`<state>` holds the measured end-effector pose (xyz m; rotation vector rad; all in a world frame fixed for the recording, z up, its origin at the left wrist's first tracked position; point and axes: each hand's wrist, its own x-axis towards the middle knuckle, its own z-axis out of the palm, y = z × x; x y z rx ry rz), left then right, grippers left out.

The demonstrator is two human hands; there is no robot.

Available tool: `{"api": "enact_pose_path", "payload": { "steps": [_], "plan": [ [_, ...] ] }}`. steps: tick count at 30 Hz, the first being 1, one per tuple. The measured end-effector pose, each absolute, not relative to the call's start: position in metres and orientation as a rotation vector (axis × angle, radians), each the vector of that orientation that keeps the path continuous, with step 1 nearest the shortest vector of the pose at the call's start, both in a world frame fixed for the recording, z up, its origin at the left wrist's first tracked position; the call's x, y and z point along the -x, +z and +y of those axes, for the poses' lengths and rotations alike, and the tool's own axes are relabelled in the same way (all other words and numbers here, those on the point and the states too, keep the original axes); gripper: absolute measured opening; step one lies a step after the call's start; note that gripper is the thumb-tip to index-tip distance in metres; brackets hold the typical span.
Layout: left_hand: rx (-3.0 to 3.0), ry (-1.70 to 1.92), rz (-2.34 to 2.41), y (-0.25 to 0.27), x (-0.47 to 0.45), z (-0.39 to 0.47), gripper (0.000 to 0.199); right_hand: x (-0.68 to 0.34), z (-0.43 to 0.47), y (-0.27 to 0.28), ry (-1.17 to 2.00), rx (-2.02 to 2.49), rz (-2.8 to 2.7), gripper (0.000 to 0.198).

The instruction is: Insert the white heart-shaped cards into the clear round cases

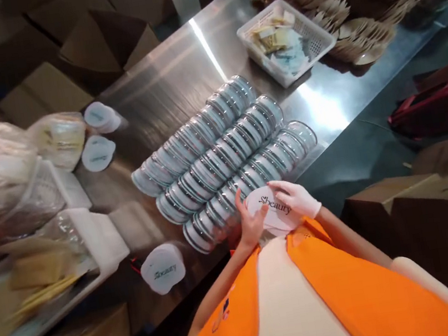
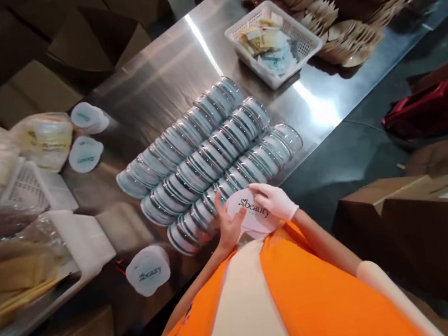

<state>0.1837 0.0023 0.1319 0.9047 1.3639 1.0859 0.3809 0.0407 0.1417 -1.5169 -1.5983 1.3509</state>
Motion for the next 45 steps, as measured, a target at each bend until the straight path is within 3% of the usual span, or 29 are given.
{"api": "enact_pose_path", "payload": {
  "steps": [4,9,16,25,33,37,42,45],
  "plan": [
    [-1.033,0.961,1.167,0.130,-0.227,0.035,0.077,-0.448,0.081,0.151,1.531,1.372,-1.716,0.045],
    [-0.938,0.826,1.234,0.122,-0.249,0.037,0.066,-0.495,0.069,0.147,1.590,1.376,-1.670,0.047],
    [-1.036,0.690,1.162,0.131,-0.252,-0.010,0.114,-0.502,0.024,0.128,1.491,1.561,-1.482,0.055],
    [-0.732,1.026,1.186,0.112,-0.303,0.063,0.059,-0.500,0.052,0.116,1.069,1.634,-1.142,0.049],
    [-0.685,1.070,1.425,0.098,-0.299,0.073,0.055,-0.525,0.061,0.119,1.204,1.689,-1.214,0.039],
    [-0.868,0.897,1.315,0.107,-0.286,0.080,0.050,-0.549,0.080,0.125,1.263,1.708,-1.336,0.026],
    [-0.945,0.712,1.111,0.118,-0.272,0.084,0.051,-0.559,0.090,0.123,1.423,1.716,-1.282,0.029],
    [-0.949,0.560,1.068,0.112,-0.272,0.078,0.048,-0.546,0.097,0.118,1.335,1.740,-1.358,0.025]
  ]
}}
